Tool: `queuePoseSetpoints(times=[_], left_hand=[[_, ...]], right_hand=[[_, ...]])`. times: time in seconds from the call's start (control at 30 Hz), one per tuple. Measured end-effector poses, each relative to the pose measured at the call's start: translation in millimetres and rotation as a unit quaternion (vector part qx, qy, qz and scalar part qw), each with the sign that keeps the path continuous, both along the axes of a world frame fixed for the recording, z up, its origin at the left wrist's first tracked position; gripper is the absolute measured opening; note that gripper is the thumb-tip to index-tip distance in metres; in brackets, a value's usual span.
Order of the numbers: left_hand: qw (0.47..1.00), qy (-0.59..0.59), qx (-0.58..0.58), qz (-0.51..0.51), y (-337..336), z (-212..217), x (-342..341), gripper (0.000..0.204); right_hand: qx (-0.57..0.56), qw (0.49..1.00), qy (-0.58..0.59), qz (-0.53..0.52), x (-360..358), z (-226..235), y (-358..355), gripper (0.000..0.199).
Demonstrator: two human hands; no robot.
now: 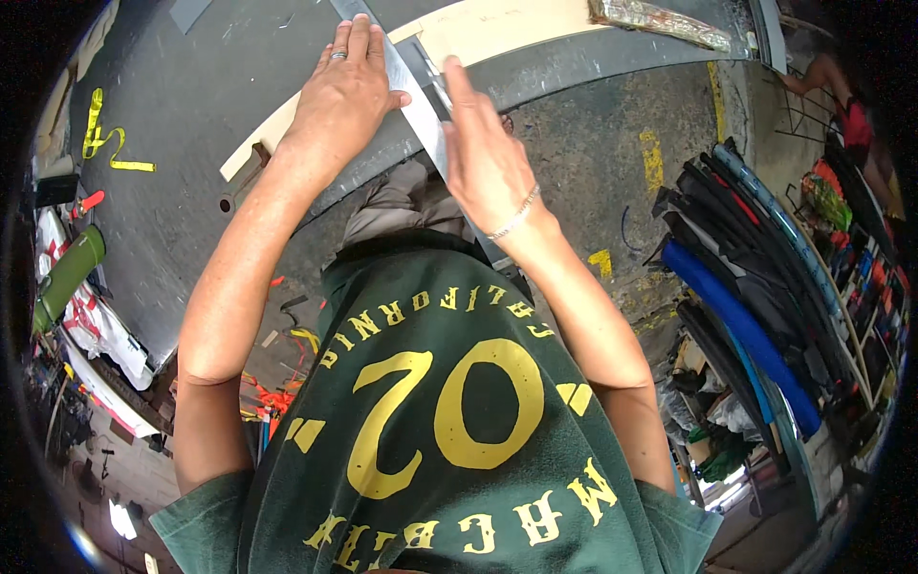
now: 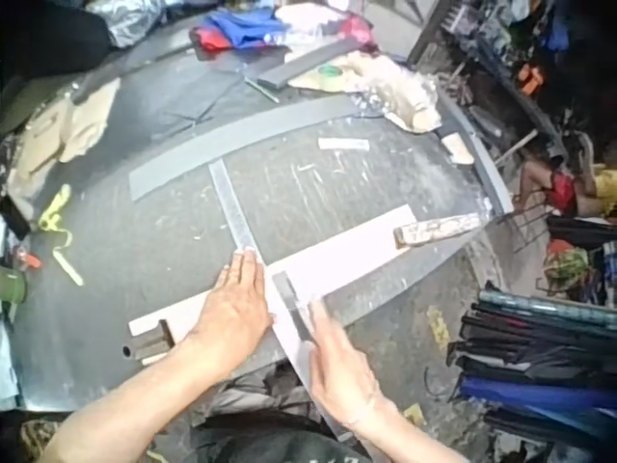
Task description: Measuring and cutting strips of material using a metal ruler and a utility knife on a workbench.
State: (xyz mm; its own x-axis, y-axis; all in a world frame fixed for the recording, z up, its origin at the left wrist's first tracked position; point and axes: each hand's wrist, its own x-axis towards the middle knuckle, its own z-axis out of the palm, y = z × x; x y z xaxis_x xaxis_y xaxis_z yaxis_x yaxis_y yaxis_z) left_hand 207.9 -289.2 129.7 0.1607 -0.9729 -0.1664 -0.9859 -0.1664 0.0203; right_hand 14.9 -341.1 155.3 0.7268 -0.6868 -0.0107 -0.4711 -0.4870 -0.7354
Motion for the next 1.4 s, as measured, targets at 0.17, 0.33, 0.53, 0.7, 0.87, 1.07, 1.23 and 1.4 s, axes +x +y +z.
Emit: queuePoseSetpoints(times=[0.17,0.33,0.53,0.7,0.87,1.07,1.23,1.4], left_hand=[[1.0,0.005,0.011,0.004,-3.1,1.0,-2.8,0.08],[1.0,-0.004,0.011,0.0,-4.1,0.4,-3.3,0.08],[0.984,-0.026,0.176,-0.021,-20.4,42.2,-8.1,0.074],[0.982,-0.025,0.187,-0.02,-21.9,45.9,-8.3,0.075],[0.977,-0.029,0.208,-0.019,-20.9,41.7,-9.0,0.074],[0.974,-0.041,0.221,-0.028,-27.1,46.8,-10.8,0.071],[0.971,-0.051,0.229,-0.035,-28.9,49.4,-11.6,0.072],[0.994,0.068,-0.07,-0.043,5.6,6.1,1.9,0.073]], right_hand=[[0.022,0.994,0.109,0.02,21.3,-11.1,-0.7,0.063],[-0.003,0.992,0.121,0.024,25.4,-12.4,-3.9,0.06],[-0.021,0.993,0.115,0.03,27.5,-13.1,-4.8,0.061],[-0.013,0.99,0.131,0.039,29.1,-9.8,-6.1,0.062],[-0.017,0.988,0.149,0.043,31.8,-9.0,-6.3,0.062],[-0.004,0.981,0.19,0.046,34.7,-4.5,-7.4,0.065],[0.012,0.978,0.205,0.045,28.7,-0.6,-3.3,0.066],[0.022,0.977,0.207,0.054,17.2,0.9,2.9,0.076]])
